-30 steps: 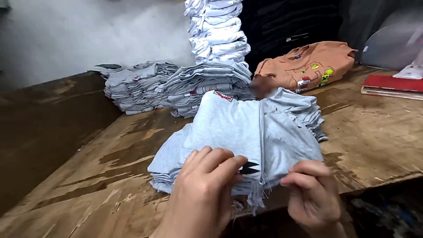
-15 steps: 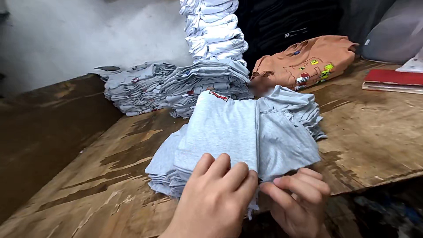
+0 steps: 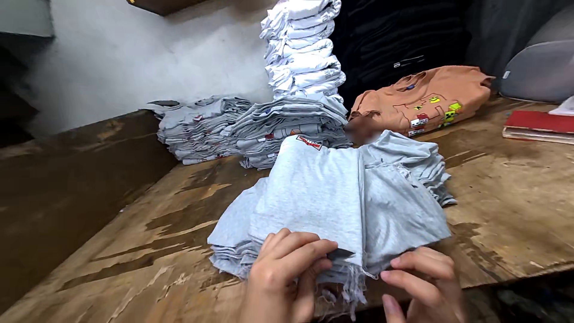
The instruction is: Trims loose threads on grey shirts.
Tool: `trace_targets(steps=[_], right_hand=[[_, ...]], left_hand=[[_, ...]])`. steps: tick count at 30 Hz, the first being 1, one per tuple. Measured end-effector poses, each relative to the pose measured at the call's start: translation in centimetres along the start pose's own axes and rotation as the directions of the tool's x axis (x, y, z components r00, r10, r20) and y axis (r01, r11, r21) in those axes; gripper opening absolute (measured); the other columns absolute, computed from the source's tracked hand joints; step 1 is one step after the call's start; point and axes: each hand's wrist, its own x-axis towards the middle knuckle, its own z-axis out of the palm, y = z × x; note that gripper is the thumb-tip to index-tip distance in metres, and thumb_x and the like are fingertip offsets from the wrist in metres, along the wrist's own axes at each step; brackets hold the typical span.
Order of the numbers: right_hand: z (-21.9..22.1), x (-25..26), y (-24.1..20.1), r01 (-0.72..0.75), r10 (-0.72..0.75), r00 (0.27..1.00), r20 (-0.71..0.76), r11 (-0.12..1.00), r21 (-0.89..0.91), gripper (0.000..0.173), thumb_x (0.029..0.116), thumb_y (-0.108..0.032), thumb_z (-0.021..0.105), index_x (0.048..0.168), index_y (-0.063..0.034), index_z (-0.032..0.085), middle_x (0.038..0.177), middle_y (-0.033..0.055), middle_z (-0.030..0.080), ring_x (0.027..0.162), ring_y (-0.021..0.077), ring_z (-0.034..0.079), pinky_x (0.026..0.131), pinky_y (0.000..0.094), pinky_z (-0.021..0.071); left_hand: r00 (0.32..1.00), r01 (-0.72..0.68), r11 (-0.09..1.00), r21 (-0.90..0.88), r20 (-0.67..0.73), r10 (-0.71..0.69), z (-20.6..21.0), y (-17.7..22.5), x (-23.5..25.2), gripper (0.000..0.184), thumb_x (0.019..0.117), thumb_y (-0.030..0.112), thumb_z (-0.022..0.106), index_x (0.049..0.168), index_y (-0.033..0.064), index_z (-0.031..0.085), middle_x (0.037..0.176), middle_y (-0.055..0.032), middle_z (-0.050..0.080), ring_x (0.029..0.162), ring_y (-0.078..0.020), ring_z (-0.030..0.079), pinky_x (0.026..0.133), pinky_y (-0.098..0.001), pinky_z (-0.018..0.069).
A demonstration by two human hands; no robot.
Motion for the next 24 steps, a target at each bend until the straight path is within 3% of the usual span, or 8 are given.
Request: trace_targets(steps=[5, 8, 10, 12, 15, 18, 21, 24], right_hand=[[1.9, 0.6, -2.4, -0.158, 0.154, 0.986, -0.058, 0.985, -0.063, 0.041, 0.0883, -0.047, 0.074, 0.116, -0.0202, 0.061, 0.11, -0.0022, 0.06, 0.107, 0.0089, 0.059, 0.096, 0.0277, 0.0478], [4.3, 1.9, -3.6, -0.171, 0.16, 0.981, -0.111, 0.98, -0.104, 0.042, 0.0864, -0.045, 0.08, 0.113, -0.0159, 0.065, 0.107, 0.0031, 0.06, 0.101, 0.0121, 0.059, 0.09, 0.0282, 0.0494], [5.4, 2.8, -3.6, -0.147, 0.148, 0.975, -0.168, 0.989, 0.014, 0.013, 0.091, -0.017, 0.072, 0.104, -0.0132, 0.071, 0.103, 0.0022, 0.067, 0.1, 0.0094, 0.064, 0.089, 0.0236, 0.0544], [5.9, 4.0, -3.6, -0.182, 0.245, 0.952, -0.184, 0.935, 0.304, 0.012, 0.0957, -0.001, 0.066, 0.101, -0.0049, 0.075, 0.099, 0.0039, 0.076, 0.095, 0.0079, 0.073, 0.084, 0.0215, 0.0618], [6.1, 5.0, -2.5, -0.298, 0.396, 0.917, -0.055, 0.769, 0.565, 0.019, 0.104, -0.012, 0.057, 0.119, -0.001, 0.062, 0.099, 0.0004, 0.071, 0.091, 0.0054, 0.068, 0.081, 0.0213, 0.0589], [5.3, 3.7, -1.7, -0.177, 0.193, 0.98, -0.058, 0.963, 0.203, 0.042, 0.0934, -0.042, 0.075, 0.122, -0.0117, 0.068, 0.109, -0.0007, 0.065, 0.102, 0.0046, 0.062, 0.09, 0.0212, 0.0526], [2.5, 1.6, -1.9, 0.038, -0.06, 0.992, -0.11, 0.981, -0.189, 0.011, 0.0962, -0.023, 0.067, 0.105, -0.0247, 0.073, 0.096, -0.0084, 0.066, 0.096, 0.0047, 0.058, 0.101, 0.0325, 0.0341], [0.3, 0.8, -2.7, 0.069, -0.079, 0.994, -0.072, 0.989, -0.133, 0.009, 0.0986, -0.019, 0.066, 0.104, -0.021, 0.072, 0.098, -0.0081, 0.065, 0.1, 0.004, 0.058, 0.102, 0.0277, 0.036]], left_hand=[[0.994, 0.068, 0.996, -0.049, 0.089, -0.064, -0.9, -0.8, 0.4, 0.029, 0.0962, 0.034, 0.071, 0.12, 0.0179, 0.072, 0.108, 0.0005, 0.068, 0.096, -0.0075, 0.065, 0.082, -0.0286, 0.0563], [0.997, 0.053, 0.99, -0.133, 0.055, -0.046, -0.4, -1.7, 0.7, 0.019, 0.0851, 0.015, 0.067, 0.1, 0.0205, 0.077, 0.091, 0.0064, 0.065, 0.08, 0.0, 0.062, 0.068, -0.0174, 0.0537], [0.997, 0.044, 0.98, -0.196, 0.063, -0.032, -0.8, -1.8, 1.4, 0.022, 0.0856, 0.008, 0.062, 0.098, 0.0184, 0.076, 0.098, 0.0055, 0.069, 0.084, -0.0013, 0.065, 0.068, -0.0169, 0.0565], [0.997, 0.065, 0.966, -0.249, 0.06, -0.051, -1.1, -1.8, 2.0, 0.021, 0.0884, 0.005, 0.058, 0.101, 0.0147, 0.073, 0.098, 0.0051, 0.071, 0.083, -0.0033, 0.066, 0.069, -0.0194, 0.0571], [0.989, 0.147, 0.952, -0.267, 0.035, -0.143, -0.5, -1.9, 2.8, 0.016, 0.0954, 0.009, 0.057, 0.103, 0.0154, 0.069, 0.088, 0.0078, 0.069, 0.075, -0.0006, 0.064, 0.064, -0.0167, 0.0543], [0.971, 0.24, 0.912, -0.333, 0.072, -0.23, 0.2, -2.1, 3.2, 0.019, 0.0978, 0.011, 0.057, 0.113, 0.0162, 0.068, 0.081, 0.0065, 0.069, 0.067, -0.0028, 0.063, 0.059, -0.0179, 0.0514], [0.977, 0.214, 0.889, -0.405, 0.089, -0.195, 0.1, -2.2, 2.6, 0.034, 0.0915, 0.012, 0.067, 0.125, 0.0132, 0.067, 0.086, 0.0039, 0.072, 0.072, -0.0059, 0.066, 0.061, -0.0201, 0.0549], [1.0, -0.029, 0.964, -0.264, -0.014, 0.026, -0.5, -2.1, 1.5, 0.04, 0.0874, 0.039, 0.082, 0.122, 0.0194, 0.074, 0.103, 0.0053, 0.072, 0.095, -0.0067, 0.067, 0.083, -0.0264, 0.0576]])
